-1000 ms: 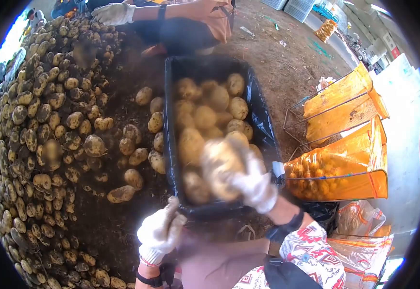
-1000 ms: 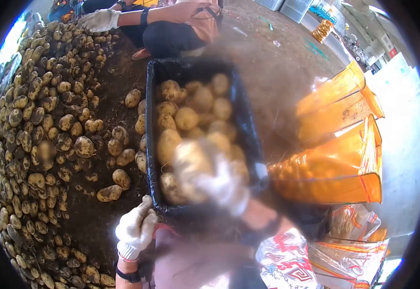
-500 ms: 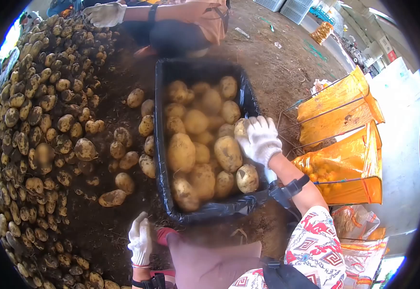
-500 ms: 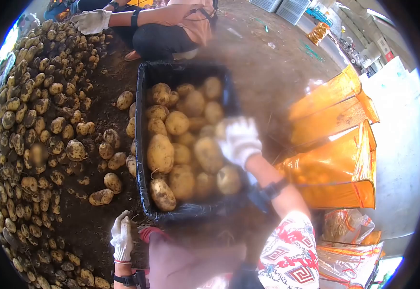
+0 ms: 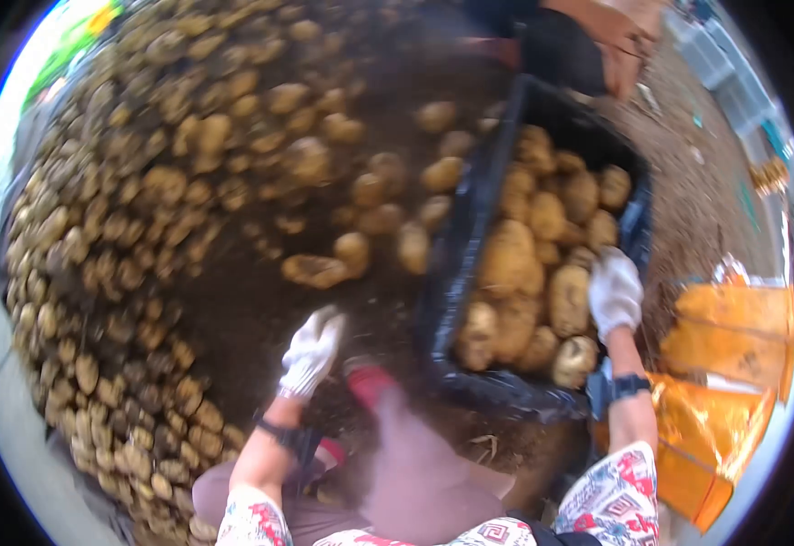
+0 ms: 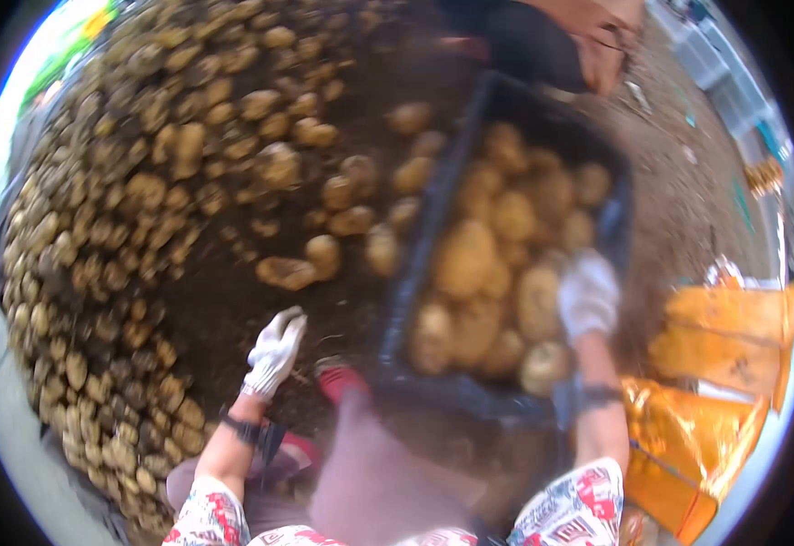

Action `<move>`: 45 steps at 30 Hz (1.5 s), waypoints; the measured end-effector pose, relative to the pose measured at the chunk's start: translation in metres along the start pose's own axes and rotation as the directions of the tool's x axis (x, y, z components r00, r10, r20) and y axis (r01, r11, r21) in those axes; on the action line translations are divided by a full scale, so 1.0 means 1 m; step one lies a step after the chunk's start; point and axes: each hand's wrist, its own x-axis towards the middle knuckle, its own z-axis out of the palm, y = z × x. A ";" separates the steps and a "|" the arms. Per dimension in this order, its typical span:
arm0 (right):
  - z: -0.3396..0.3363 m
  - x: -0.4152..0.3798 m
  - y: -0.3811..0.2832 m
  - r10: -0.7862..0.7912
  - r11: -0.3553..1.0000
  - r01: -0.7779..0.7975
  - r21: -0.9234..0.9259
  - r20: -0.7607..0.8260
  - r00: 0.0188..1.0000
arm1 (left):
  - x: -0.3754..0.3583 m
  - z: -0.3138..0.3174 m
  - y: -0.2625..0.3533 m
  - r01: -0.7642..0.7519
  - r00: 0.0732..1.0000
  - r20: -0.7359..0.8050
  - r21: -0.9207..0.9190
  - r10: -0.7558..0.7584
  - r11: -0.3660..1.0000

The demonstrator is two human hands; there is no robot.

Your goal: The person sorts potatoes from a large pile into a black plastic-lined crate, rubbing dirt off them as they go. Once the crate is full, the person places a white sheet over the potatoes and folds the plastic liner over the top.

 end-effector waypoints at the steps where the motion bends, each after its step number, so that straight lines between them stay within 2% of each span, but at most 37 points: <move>1: 0.009 -0.007 0.003 -0.027 0.996 0.033 0.082 -0.071 0.997 | 0.013 -0.002 -0.014 0.016 0.995 -0.102 0.085 -0.007 0.996; 2: 0.011 -0.009 0.004 -0.031 0.987 0.054 0.154 -0.147 0.989 | 0.030 -0.005 -0.022 0.023 0.981 -0.191 0.167 0.009 0.986; 4: 0.006 -0.008 0.010 -0.052 0.971 0.083 0.224 -0.142 0.988 | 0.054 -0.022 -0.002 0.211 0.968 -0.201 0.348 -0.147 0.914; 5: -0.004 -0.007 0.005 0.007 0.978 0.006 0.206 -0.061 0.998 | 0.073 -0.024 -0.014 0.034 0.991 -0.130 0.507 0.037 0.861; 6: 0.000 -0.006 0.005 0.002 0.985 0.007 0.175 -0.052 0.999 | 0.088 -0.025 -0.021 -0.148 0.964 -0.084 0.624 0.254 0.767; 8: 0.016 -0.005 0.016 0.013 0.996 -0.008 0.092 -0.050 0.999 | 0.118 -0.021 -0.025 -0.287 0.915 0.065 0.800 0.399 0.527; 9: 0.014 -0.002 0.017 -0.030 0.999 0.030 0.024 0.015 0.999 | 0.133 -0.013 -0.033 -0.350 0.890 0.109 0.785 0.443 0.511; 10: 0.001 -0.002 0.004 0.000 1.000 0.000 -0.006 0.029 1.000 | 0.139 -0.008 -0.030 -0.384 0.877 0.128 0.765 0.463 0.517; 11: -0.004 -0.010 -0.003 0.033 0.998 -0.033 -0.050 -0.015 0.999 | 0.150 0.005 -0.039 -0.404 0.888 0.176 0.741 0.426 0.536; 12: -0.016 -0.011 -0.013 -0.021 0.999 0.023 0.044 -0.051 0.999 | 0.155 -0.001 -0.008 -0.305 0.945 0.306 0.697 0.115 0.649; 13: -0.039 -0.026 -0.039 0.011 0.987 0.018 0.158 -0.176 0.984 | 0.164 0.013 -0.043 -0.340 0.940 0.224 0.691 0.259 0.638; 14: -0.054 -0.038 -0.056 -0.061 0.918 0.160 0.362 -0.270 0.961 | 0.156 0.011 -0.052 -0.438 0.858 0.134 0.695 0.496 0.570; 15: -0.069 -0.051 -0.078 -0.158 0.817 0.273 0.508 -0.258 0.953 | 0.148 0.000 -0.034 -0.427 0.895 0.199 0.645 0.400 0.633; 16: -0.081 -0.068 -0.091 -0.369 0.752 0.489 0.443 -0.332 0.868 | 0.134 -0.008 -0.017 -0.367 0.930 0.224 0.630 0.293 0.684; 17: -0.112 -0.072 -0.116 -0.428 0.575 0.617 0.537 -0.445 0.787 | 0.123 -0.010 -0.020 -0.335 0.939 0.146 0.578 0.310 0.744; 18: -0.133 -0.069 -0.139 -0.492 0.357 0.709 0.608 -0.523 0.696 | 0.107 -0.020 0.001 -0.121 0.992 0.087 0.425 0.093 0.897; 19: -0.141 -0.081 -0.160 -0.441 0.348 0.687 0.638 -0.536 0.720 | 0.085 -0.038 0.032 0.124 0.975 0.170 0.137 -0.147 0.983; 20: -0.142 -0.094 -0.178 -0.413 0.301 0.651 0.697 -0.520 0.748 | 0.064 -0.044 0.032 0.085 0.982 0.178 -0.117 -0.063 0.990; 21: -0.135 -0.102 -0.196 -0.365 0.231 0.623 0.747 -0.527 0.768 | 0.051 -0.040 0.013 0.054 0.986 0.164 -0.370 0.008 0.928; 22: -0.126 -0.109 -0.217 -0.306 0.164 0.584 0.795 -0.522 0.796 | 0.039 -0.032 -0.008 0.024 0.988 0.134 -0.598 0.071 0.801; 24: -0.116 -0.130 -0.250 -0.275 0.123 0.374 0.919 -0.331 0.903 | 0.016 -0.020 -0.027 -0.239 0.952 -0.026 -0.686 0.305 0.687; 25: -0.122 -0.135 -0.260 -0.307 0.096 0.172 0.980 -0.135 0.942 | -0.004 -0.031 0.006 -0.074 0.972 0.072 -0.808 0.222 0.585; 26: -0.135 -0.140 -0.267 -0.347 0.077 -0.043 0.996 0.067 0.936 | -0.021 -0.033 0.047 -0.122 0.958 0.042 -0.834 0.282 0.538; 27: -0.153 -0.130 -0.265 -0.444 -0.012 -0.407 0.914 0.360 0.821 | -0.029 -0.036 0.063 -0.083 0.990 0.011 -0.765 0.142 0.638; 28: -0.135 -0.139 -0.274 -0.408 -0.115 -0.399 0.909 0.323 0.854 | -0.032 -0.040 0.073 -0.033 0.999 -0.039 -0.691 0.008 0.722; 29: -0.132 -0.136 -0.274 -0.429 -0.155 -0.402 0.903 0.305 0.850 | -0.033 -0.042 0.082 0.005 0.999 -0.026 -0.664 -0.030 0.748; 32: -0.135 -0.133 -0.264 -0.489 -0.247 -0.475 0.845 0.315 0.813 | -0.025 -0.036 0.070 -0.011 0.993 -0.097 -0.638 -0.066 0.770; 33: -0.137 -0.133 -0.262 -0.512 -0.273 -0.511 0.815 0.326 0.795 | -0.022 -0.040 0.072 -0.030 0.998 -0.068 -0.632 -0.017 0.775; 36: -0.115 -0.136 -0.280 -0.525 -0.497 -0.626 0.601 0.367 0.768 | -0.002 -0.020 0.027 -0.249 0.957 -0.253 -0.466 0.142 0.849; 37: -0.111 -0.136 -0.278 -0.509 -0.462 -0.564 0.685 0.316 0.801 | 0.000 -0.016 0.024 -0.294 0.938 -0.300 -0.434 0.171 0.852; 38: -0.112 -0.135 -0.275 -0.516 -0.468 -0.601 0.648 0.352 0.781 | 0.003 -0.013 0.022 -0.337 0.917 -0.346 -0.398 0.200 0.853; 39: -0.113 -0.129 -0.270 -0.526 -0.474 -0.634 0.612 0.380 0.760 | 0.003 -0.021 0.034 -0.381 0.901 -0.320 -0.256 0.294 0.889; 41: -0.119 -0.116 -0.248 -0.509 -0.445 -0.669 0.595 0.447 0.736 | 0.006 -0.034 0.072 -0.437 0.888 -0.284 -0.270 0.363 0.858; 42: -0.114 -0.116 -0.239 -0.475 -0.524 -0.657 0.542 0.454 0.754 | 0.010 -0.038 0.084 -0.412 0.909 -0.208 -0.332 0.360 0.848; 43: -0.123 -0.106 -0.215 -0.393 -0.332 -0.576 0.747 0.445 0.805 | 0.012 -0.039 0.079 -0.387 0.908 -0.237 -0.159 0.345 0.908; 44: -0.134 -0.098 -0.191 -0.380 -0.377 -0.608 0.699 0.482 0.789 | 0.015 -0.040 0.072 -0.346 0.903 -0.268 0.016 0.337 0.938; 45: -0.099 -0.105 -0.168 -0.297 -0.429 -0.487 0.761 0.390 0.872 | 0.016 -0.043 0.059 -0.241 0.945 -0.231 -0.017 0.231 0.970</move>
